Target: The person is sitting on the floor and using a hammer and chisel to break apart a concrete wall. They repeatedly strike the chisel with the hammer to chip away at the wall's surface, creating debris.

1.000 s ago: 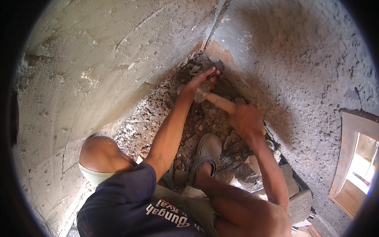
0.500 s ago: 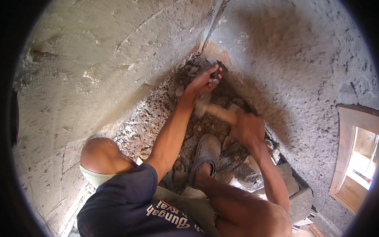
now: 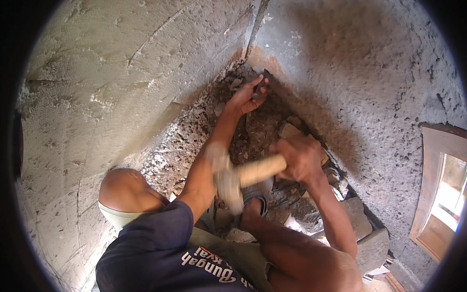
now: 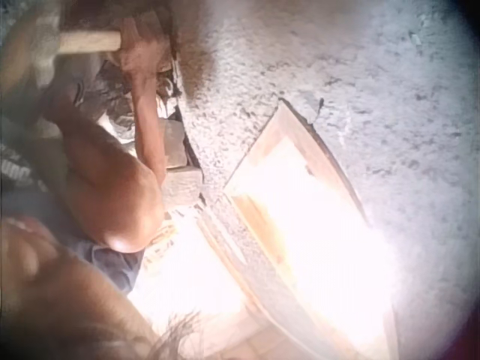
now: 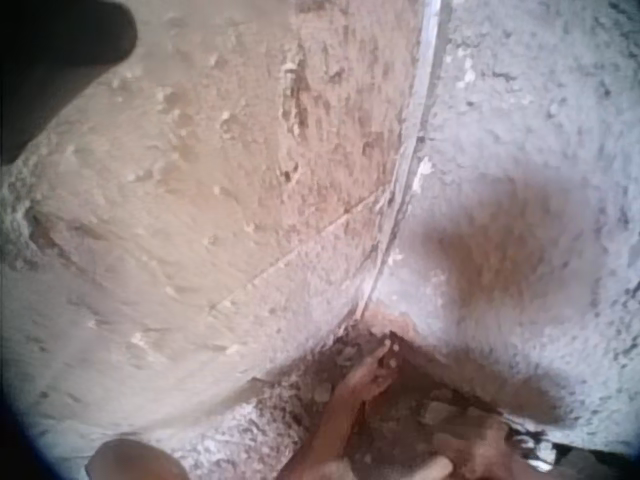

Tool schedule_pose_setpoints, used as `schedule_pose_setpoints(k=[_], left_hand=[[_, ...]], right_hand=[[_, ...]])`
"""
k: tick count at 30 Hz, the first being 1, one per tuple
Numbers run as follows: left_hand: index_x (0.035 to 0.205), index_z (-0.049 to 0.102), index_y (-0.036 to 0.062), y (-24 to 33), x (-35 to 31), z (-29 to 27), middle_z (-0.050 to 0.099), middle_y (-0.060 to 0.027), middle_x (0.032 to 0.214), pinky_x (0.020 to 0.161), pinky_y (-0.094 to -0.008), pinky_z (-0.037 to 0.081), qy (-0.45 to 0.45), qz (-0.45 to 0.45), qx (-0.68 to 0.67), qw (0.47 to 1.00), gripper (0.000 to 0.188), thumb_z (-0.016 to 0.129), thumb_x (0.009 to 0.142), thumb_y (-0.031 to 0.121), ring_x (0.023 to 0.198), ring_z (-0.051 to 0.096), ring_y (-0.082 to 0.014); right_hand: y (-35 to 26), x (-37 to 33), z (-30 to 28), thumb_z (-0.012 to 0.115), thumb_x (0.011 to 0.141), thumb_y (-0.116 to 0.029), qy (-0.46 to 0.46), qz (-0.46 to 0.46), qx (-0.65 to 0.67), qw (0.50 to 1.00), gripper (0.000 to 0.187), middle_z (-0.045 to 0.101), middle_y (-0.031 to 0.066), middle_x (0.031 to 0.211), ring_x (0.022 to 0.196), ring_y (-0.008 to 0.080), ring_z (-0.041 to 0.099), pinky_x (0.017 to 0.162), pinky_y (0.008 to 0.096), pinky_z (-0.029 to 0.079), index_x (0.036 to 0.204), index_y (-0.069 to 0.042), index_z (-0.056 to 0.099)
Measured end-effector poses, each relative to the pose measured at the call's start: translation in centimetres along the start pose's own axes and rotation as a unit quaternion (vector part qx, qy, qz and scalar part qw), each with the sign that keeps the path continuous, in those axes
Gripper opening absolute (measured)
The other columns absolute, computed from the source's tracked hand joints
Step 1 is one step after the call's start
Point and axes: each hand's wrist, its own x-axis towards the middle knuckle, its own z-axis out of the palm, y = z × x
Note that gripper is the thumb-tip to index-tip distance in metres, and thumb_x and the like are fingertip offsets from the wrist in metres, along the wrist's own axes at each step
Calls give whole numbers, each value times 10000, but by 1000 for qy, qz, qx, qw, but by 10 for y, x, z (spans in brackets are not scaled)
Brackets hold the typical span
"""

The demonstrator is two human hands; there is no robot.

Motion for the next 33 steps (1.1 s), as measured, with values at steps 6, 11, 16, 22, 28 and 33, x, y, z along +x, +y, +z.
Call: schedule_pose_setpoints(k=[6,11,16,22,28,33], left_hand=[[986,631,118,0,9,-2,593,26,774,471,-202,422,27,22,91,995,242,613,1018,357,561,470,-43],[987,616,138,0,11,-7,580,21,719,493,-187,431,0,-1,-2,1000,247,564,1040,374,557,525,-65],[999,641,146,-3,12,-10,619,42,829,574,-242,501,-45,-15,3,999,232,590,1028,370,659,564,-62],[972,630,142,-2,7,-8,558,55,703,499,-260,447,53,-21,-6,998,268,602,1016,405,609,516,-88],[957,600,133,4,11,-9,566,47,749,534,-250,479,-12,-12,-55,998,260,617,1011,387,655,544,-72],[972,616,120,2,11,-7,538,48,689,493,-225,429,12,-10,-31,999,237,590,1031,348,594,495,-71]], right_hand=[[19,10,13,758,701,-217,-18,202,-153,967,185,641,130,677,646,378,655,589,453,526,787,-98,645],[0,-4,10,763,712,-182,-33,142,-69,987,181,674,149,716,702,385,689,603,470,539,788,-68,645],[24,15,8,731,770,-246,-64,155,-92,981,237,703,178,771,771,423,697,694,511,555,788,-25,647],[23,11,4,760,782,-286,-2,223,-122,967,236,658,146,691,666,377,666,626,484,541,757,-82,644],[23,8,20,794,746,-252,17,13,-34,999,205,602,100,615,600,330,640,563,445,525,748,-107,649],[32,13,29,783,694,-245,-18,281,-152,948,205,656,119,677,717,389,689,672,479,565,810,-99,697]])
